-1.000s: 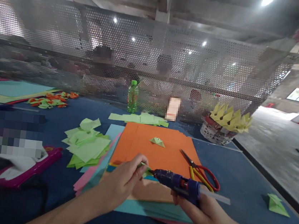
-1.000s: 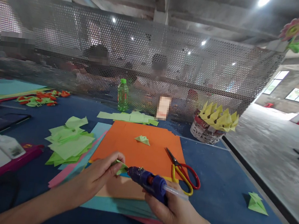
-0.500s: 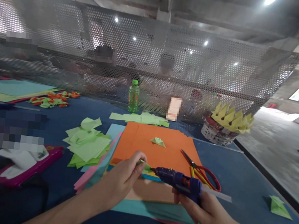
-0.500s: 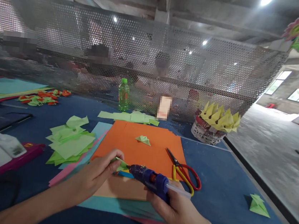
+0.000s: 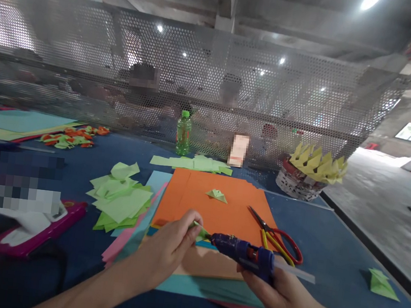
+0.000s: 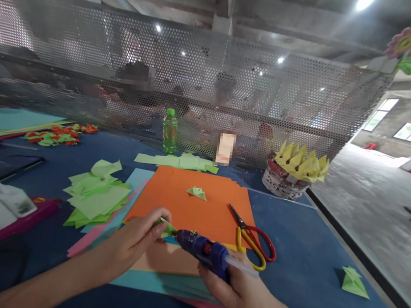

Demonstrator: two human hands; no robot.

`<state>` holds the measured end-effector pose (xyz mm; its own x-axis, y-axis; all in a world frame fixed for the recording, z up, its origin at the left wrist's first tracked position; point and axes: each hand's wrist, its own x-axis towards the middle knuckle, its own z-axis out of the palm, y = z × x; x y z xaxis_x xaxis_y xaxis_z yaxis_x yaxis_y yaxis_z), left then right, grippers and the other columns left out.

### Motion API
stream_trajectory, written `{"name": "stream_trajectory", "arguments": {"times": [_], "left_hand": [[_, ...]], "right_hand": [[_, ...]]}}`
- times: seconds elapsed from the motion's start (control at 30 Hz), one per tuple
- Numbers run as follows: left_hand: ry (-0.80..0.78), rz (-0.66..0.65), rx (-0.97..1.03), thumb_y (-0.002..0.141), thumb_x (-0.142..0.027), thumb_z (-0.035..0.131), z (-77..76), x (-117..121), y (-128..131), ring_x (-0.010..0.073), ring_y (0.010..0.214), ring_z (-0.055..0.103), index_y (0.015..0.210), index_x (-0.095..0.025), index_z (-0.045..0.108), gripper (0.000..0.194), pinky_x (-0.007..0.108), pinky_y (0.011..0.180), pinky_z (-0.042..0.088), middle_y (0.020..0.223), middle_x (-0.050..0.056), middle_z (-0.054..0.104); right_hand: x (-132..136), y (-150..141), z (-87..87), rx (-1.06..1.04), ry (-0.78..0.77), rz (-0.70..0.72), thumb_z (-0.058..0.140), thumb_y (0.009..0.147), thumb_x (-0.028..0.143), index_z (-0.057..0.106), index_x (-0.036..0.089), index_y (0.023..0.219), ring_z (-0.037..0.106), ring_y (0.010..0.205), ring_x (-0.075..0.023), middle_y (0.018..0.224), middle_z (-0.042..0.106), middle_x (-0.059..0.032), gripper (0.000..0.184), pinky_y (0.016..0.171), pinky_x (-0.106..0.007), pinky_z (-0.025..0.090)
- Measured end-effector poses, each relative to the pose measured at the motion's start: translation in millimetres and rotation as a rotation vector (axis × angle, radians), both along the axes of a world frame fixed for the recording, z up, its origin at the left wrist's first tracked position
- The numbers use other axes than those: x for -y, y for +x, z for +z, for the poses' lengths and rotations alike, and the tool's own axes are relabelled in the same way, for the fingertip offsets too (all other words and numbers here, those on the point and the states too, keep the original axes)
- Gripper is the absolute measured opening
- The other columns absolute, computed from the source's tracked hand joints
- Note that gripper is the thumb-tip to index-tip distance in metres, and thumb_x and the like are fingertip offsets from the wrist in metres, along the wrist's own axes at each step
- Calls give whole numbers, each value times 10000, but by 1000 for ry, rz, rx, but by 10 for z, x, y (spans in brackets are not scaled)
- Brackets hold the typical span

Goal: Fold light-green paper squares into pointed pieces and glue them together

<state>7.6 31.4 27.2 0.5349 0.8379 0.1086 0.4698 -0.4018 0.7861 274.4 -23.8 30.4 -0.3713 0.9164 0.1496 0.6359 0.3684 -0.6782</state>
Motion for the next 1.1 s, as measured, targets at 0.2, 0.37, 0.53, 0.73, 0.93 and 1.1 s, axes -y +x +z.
{"name": "stream_trajectory", "arguments": {"times": [0.2, 0.37, 0.53, 0.73, 0.93, 1.1], "left_hand": [[2, 2, -2, 1068, -492, 253, 3, -17, 4, 152, 552, 366, 952, -239, 399, 315, 297, 557, 261, 660, -62, 336], [-6, 7, -7, 1068, -493, 253, 27, -3, 4, 151, 567, 387, 930, -239, 391, 320, 296, 564, 274, 666, -60, 349], [-11, -6, -9, 1069, -492, 270, 10, 7, -1, 144, 568, 378, 941, -242, 403, 311, 292, 557, 274, 679, -60, 348], [10, -9, -13, 1073, -469, 255, 20, 7, 6, 141, 548, 353, 951, -238, 398, 298, 296, 545, 260, 665, -60, 339], [17, -6, -11, 1071, -466, 267, 18, 1, -1, 144, 547, 355, 948, -237, 401, 293, 293, 541, 255, 667, -56, 340], [11, -11, -16, 1072, -468, 258, 32, 2, -3, 140, 530, 341, 944, -235, 395, 299, 295, 532, 242, 654, -61, 324]], "right_hand": [[-11, 73, -109, -48, -82, -52, 482, 982, 469, 714, 166, 1006, 704, 831, -209, 902, 751, -96, 382, 710, -248, 587], [-7, 57, -67, -6, -93, -20, 485, 970, 489, 714, 149, 1032, 712, 894, -234, 987, 752, -130, 414, 762, -284, 601], [13, -10, 18, 23, -41, -11, 490, 973, 439, 717, 167, 1036, 712, 937, -240, 1008, 755, -117, 360, 786, -291, 588], [12, -38, 51, 39, 43, -10, 506, 960, 381, 726, 170, 958, 709, 870, -227, 929, 754, -97, 305, 782, -292, 574], [4, -41, 81, 53, 98, 14, 496, 956, 362, 730, 174, 945, 704, 827, -222, 882, 749, -100, 301, 734, -278, 579], [12, -52, 92, 62, 116, 6, 476, 963, 379, 729, 169, 915, 698, 800, -221, 875, 748, -104, 333, 720, -282, 577]]}}
